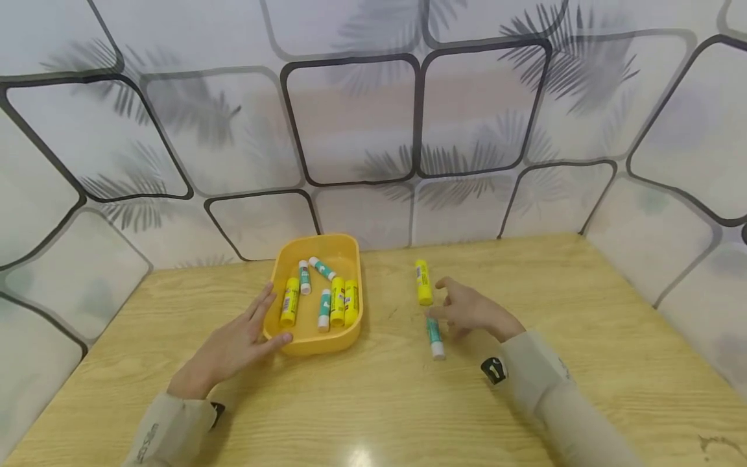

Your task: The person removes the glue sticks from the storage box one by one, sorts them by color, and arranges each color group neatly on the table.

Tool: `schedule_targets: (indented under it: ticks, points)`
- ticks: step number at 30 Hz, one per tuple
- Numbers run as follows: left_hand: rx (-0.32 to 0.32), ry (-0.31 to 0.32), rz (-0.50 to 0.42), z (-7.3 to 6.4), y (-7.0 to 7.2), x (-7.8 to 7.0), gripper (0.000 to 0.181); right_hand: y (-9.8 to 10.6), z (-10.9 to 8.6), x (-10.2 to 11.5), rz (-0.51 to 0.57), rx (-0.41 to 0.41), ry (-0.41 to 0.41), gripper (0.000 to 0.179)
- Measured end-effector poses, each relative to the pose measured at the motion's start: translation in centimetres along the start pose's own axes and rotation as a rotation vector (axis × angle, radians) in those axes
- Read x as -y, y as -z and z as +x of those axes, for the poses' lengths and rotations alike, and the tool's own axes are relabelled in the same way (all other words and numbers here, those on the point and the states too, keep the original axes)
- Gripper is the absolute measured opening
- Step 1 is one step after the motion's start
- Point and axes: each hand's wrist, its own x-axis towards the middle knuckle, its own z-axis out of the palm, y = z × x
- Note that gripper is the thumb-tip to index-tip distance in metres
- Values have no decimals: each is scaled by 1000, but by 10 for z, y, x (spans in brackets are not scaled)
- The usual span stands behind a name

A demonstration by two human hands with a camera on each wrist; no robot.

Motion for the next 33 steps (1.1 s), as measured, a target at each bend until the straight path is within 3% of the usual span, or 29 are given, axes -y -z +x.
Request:
schedule_targets:
  ticks: [15,33]
  points:
    - [1,-7,-4,0,-3,-2,94,14,26,46,176,-64,127,64]
    - [-5,-18,6,-1,-3,-1,94,-16,62,84,334,-46,134,52]
